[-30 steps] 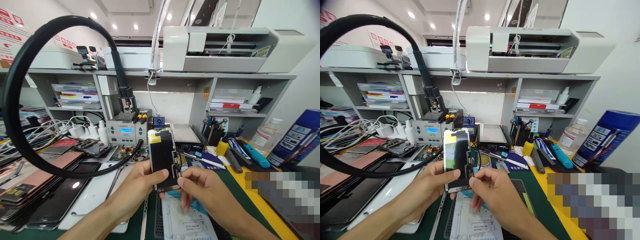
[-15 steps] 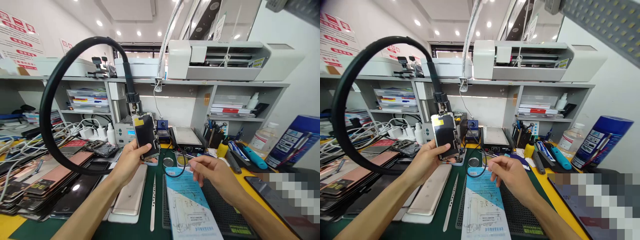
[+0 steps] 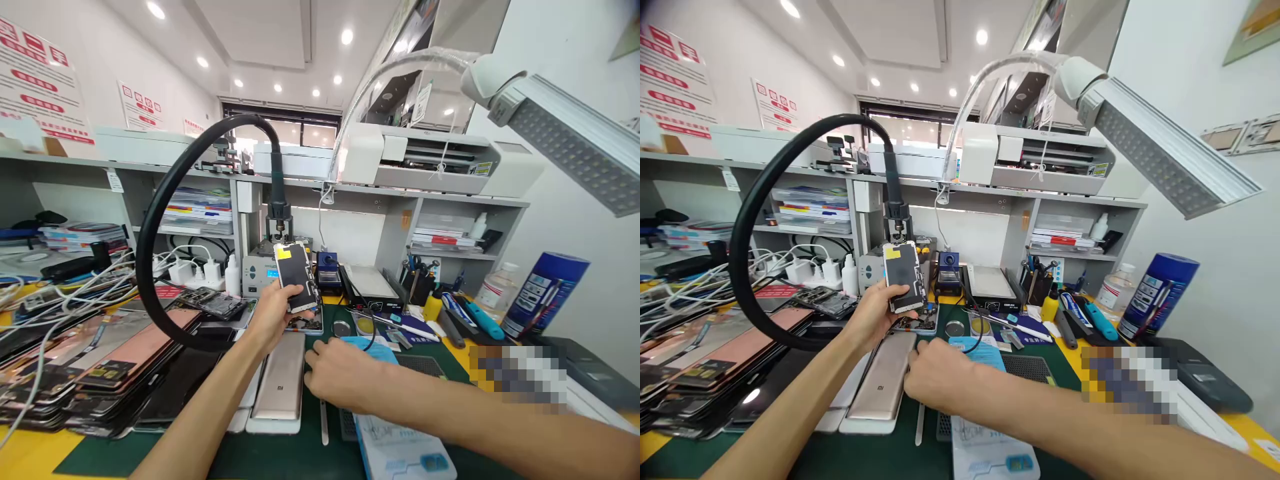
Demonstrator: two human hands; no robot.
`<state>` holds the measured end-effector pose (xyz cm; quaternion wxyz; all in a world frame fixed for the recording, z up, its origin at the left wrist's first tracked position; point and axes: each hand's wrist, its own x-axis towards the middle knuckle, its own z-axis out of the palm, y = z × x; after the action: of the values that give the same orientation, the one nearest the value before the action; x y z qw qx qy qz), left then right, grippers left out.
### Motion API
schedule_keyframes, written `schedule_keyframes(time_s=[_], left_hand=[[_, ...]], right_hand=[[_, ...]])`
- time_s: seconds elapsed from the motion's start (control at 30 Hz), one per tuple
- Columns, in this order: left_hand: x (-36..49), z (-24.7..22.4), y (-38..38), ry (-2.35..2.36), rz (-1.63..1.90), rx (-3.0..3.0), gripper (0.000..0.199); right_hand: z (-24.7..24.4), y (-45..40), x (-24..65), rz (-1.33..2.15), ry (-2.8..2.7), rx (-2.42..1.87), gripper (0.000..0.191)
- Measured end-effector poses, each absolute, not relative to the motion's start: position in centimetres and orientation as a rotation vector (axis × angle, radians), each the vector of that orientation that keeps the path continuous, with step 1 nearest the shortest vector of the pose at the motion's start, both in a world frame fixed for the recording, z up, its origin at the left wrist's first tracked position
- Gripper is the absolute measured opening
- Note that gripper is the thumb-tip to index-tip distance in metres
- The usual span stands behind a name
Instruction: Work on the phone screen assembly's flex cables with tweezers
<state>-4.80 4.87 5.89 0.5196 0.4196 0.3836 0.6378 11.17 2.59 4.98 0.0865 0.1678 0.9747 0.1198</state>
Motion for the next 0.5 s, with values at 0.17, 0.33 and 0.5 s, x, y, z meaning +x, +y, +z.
schedule_keyframes(time_s=[0.17,0.33,0.5], left_hand=[[-4.9,5.9,4.9,0.894,1.513,0.948,0.023],[-4.8,6.1,4.6,0.841,1.452,0.895,0.018],[-3.0,6.2,3.3,0.754,1.273,0.903,0.014]], right_hand=[[5.5,3.5,12.1,0.299,3.013,0.379,0.005],[7.8,3.2,17.2,-0.018,3.392,0.770,0.006],[8.1,2.0,22.1,-0.748,3.634,1.742,0.011]])
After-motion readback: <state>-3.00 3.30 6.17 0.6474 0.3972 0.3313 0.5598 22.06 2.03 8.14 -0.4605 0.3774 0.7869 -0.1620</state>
